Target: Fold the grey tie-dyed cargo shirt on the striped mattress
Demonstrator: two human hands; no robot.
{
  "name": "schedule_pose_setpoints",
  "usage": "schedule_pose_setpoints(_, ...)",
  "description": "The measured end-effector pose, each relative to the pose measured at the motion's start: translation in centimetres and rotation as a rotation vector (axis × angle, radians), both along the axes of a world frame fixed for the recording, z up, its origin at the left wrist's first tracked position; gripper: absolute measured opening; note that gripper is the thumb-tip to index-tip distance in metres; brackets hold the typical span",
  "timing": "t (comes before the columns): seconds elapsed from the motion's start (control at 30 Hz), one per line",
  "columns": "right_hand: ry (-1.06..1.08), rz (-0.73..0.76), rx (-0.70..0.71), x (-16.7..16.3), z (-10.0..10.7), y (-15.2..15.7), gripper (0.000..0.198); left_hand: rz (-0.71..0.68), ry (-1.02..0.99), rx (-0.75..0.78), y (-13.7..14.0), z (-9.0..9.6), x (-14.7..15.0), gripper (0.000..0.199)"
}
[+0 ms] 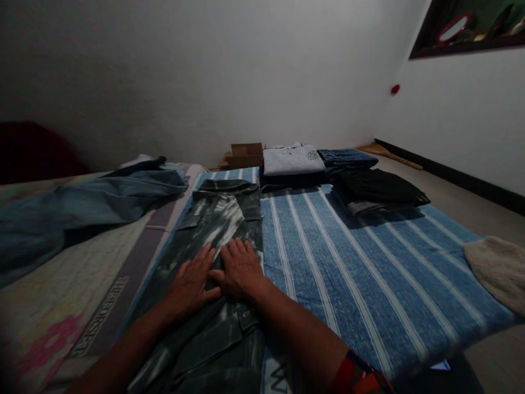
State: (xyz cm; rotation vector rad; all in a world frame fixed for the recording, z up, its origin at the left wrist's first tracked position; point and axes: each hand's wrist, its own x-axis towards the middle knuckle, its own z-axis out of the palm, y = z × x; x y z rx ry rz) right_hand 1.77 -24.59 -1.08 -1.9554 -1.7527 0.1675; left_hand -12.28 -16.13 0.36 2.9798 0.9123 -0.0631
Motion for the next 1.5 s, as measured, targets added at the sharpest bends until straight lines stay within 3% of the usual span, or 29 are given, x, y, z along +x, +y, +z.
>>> schedule_pose_setpoints(0.17,0.015,0.006,-0.025,-0.3,-0.1,-0.1,0.064,0.049,0.037,-0.038,-0.8,0.7,-0.1,0.085)
schedule_pose_setpoints(1.1,0.02,-0.003,-0.021,-0.6,-1.0,-0.1,0.057,0.084,0.024,-0.141,-0.9,0.7,-0.7,0.087)
schedule_pose_setpoints(1.27,0.037,0.009,-0.036,-0.7,-1.1,-0.2,0.058,0.088,0.004,-0.256,-0.5,1.3,-1.1,0.086)
schedule_pose_setpoints(1.5,0.048,0.017,-0.077,-0.7,-0.7,-0.5,0.057,0.055,-0.072,-0.472,1.5,3.8,-1.2,0.073)
